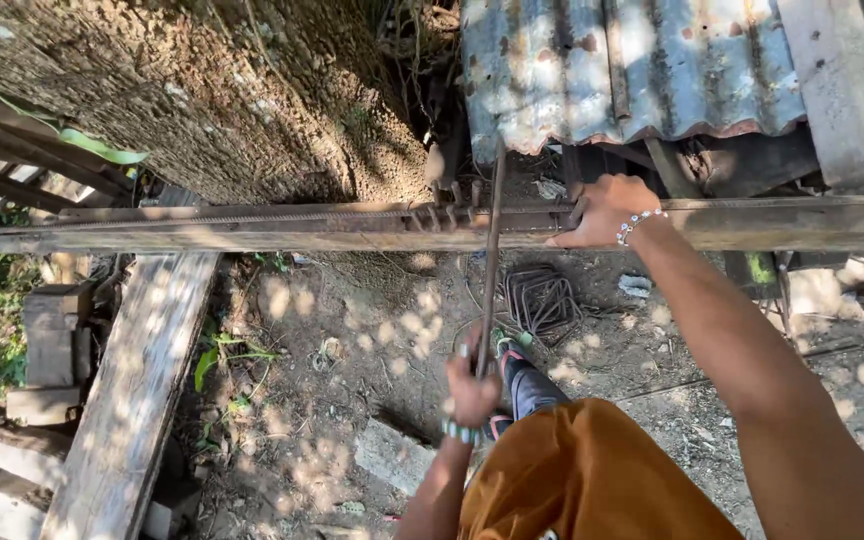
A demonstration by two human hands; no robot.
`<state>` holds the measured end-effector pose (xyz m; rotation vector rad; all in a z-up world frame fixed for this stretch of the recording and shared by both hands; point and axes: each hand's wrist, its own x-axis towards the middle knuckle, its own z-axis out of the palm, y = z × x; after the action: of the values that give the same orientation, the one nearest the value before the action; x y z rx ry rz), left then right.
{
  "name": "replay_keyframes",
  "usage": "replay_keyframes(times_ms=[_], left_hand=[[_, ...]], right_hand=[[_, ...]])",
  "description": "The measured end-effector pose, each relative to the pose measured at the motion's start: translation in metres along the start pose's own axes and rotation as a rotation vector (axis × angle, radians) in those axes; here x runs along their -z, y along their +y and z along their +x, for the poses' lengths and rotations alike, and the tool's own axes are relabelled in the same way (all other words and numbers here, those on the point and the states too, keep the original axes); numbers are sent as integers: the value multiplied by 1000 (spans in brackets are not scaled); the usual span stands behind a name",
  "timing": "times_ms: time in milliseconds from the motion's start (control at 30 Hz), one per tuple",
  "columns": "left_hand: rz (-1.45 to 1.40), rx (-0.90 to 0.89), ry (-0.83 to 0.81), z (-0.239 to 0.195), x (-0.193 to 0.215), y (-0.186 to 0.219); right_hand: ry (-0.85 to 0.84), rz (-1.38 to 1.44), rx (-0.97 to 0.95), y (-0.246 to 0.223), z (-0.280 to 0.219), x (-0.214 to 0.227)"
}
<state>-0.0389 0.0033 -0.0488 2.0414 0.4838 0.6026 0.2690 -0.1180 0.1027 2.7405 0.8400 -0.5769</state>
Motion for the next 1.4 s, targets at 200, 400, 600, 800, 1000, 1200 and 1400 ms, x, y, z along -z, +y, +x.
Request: replay_keyframes(times_ms=[200, 400, 600, 800, 1000, 1200, 1400], left_hand=[[-332, 5, 107, 95, -10, 60], [-326, 379, 69, 5, 23, 51], [-494, 196, 148, -63, 56, 93], [-152, 419, 39, 11, -3, 39], [-347, 156, 119, 99, -12, 75], [-287, 578, 145, -20, 13, 57], [-408, 61, 108, -78, 41, 34]], right_hand=[[36, 57, 39, 3, -2, 1], [86, 48, 54, 4, 2, -4], [70, -69, -6, 0, 4, -7], [31, -59, -11, 4, 13, -16], [42, 29, 20, 3, 6, -6], [17, -7, 10, 4, 7, -10], [-60, 19, 23, -7, -12, 18]])
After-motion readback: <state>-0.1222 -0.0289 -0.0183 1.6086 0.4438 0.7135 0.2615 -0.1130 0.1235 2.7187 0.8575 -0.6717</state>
